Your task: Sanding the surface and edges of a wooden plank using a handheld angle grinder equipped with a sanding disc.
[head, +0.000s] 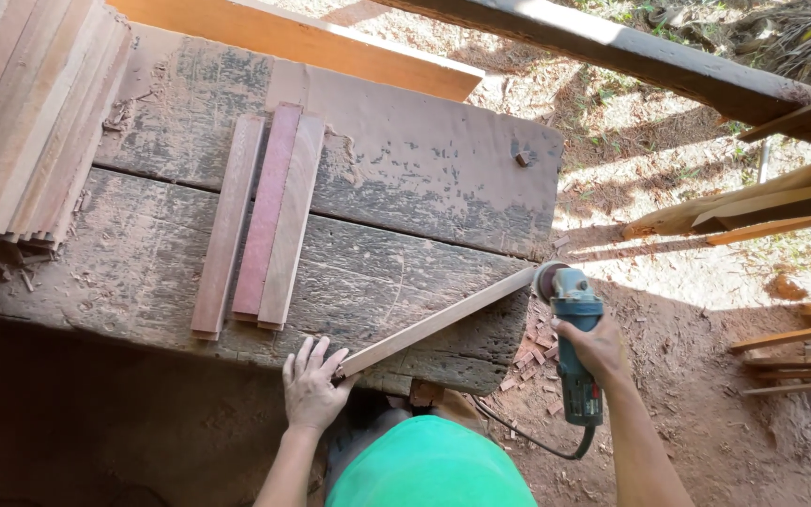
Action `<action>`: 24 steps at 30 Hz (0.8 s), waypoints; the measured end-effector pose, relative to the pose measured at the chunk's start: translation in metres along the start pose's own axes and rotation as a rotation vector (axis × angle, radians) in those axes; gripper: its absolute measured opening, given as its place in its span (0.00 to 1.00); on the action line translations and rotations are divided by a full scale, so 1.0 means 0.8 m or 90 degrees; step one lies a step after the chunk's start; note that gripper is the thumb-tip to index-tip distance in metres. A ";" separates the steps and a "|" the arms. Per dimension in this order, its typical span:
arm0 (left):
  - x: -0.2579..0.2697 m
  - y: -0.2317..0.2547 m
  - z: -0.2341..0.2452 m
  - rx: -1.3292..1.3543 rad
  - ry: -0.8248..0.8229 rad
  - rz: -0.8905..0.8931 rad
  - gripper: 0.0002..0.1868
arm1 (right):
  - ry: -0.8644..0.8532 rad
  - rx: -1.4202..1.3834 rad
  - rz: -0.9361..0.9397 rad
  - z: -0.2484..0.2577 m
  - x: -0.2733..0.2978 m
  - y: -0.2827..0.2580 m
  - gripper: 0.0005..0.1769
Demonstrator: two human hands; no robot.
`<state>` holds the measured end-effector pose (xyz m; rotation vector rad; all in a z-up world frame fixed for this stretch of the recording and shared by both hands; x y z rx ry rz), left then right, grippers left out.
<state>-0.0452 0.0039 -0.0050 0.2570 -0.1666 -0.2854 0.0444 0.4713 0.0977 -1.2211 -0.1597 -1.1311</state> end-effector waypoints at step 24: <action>-0.001 -0.017 -0.033 0.095 -0.095 0.023 0.21 | -0.034 0.278 -0.014 -0.154 0.092 0.009 0.49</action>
Point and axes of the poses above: each hand's wrist, its own x-axis away from the middle knuckle, its own z-axis out of the back of the hand, y = z × x, the point moved 5 cm from there along -x, towards the middle knuckle, and after that the axes turned 6 degrees about -x, right-handed, at the moved point
